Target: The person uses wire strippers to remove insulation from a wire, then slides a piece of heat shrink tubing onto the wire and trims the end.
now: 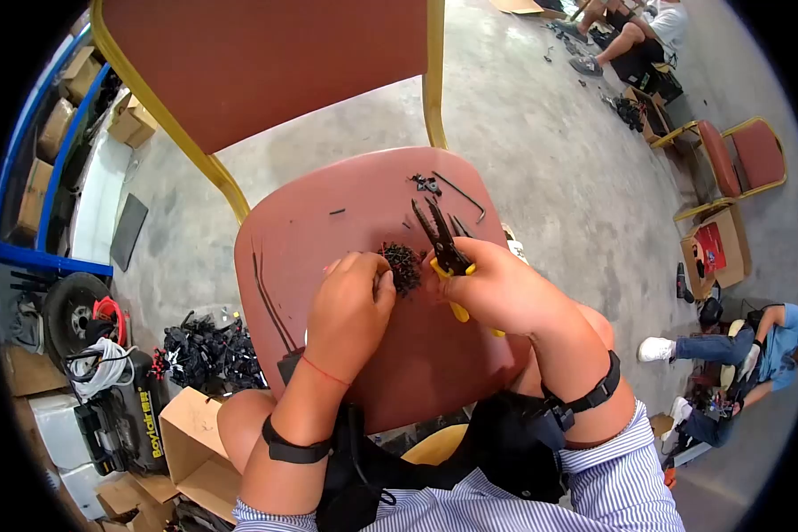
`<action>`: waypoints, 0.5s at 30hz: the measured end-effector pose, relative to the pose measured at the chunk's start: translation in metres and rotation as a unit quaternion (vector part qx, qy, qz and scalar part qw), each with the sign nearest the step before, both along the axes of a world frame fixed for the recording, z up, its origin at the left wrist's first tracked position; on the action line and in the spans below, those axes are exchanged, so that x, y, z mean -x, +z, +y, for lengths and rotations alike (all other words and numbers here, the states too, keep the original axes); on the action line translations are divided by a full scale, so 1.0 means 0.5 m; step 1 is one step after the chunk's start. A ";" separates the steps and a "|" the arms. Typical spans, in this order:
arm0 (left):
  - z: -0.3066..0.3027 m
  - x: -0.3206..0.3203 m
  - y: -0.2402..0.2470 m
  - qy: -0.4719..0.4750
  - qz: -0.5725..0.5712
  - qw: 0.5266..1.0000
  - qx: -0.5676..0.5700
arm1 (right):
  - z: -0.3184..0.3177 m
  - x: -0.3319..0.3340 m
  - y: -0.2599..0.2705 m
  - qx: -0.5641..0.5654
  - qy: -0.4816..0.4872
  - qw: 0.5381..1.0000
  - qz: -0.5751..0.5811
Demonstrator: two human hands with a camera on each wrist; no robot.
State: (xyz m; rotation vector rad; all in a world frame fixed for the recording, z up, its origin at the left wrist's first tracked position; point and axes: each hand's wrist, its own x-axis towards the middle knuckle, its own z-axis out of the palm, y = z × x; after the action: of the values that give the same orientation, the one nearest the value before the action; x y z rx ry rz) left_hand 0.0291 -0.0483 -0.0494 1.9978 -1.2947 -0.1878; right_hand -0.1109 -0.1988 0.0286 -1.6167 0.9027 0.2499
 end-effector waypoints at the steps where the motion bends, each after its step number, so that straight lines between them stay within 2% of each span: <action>1: -0.002 0.000 0.002 -0.001 0.012 1.000 0.002 | -0.001 0.000 0.005 -0.015 -0.007 1.000 0.003; 5: -0.006 -0.004 0.009 0.032 0.006 0.999 0.009 | -0.004 0.012 -0.005 -0.032 -0.027 0.999 0.009; 11: -0.003 -0.010 0.020 0.023 -0.085 0.994 -0.067 | -0.017 0.035 -0.021 -0.018 -0.004 1.000 -0.012; 15: -0.021 0.000 0.008 0.022 -0.141 0.989 -0.051 | -0.019 0.059 -0.033 0.001 0.003 1.000 -0.029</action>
State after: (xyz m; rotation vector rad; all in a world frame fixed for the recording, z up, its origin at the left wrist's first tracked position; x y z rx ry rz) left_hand 0.0293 -0.0589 -0.0455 2.1965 -1.4383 0.0535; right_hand -0.1403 -0.2082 0.0122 -1.6214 0.8542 0.2063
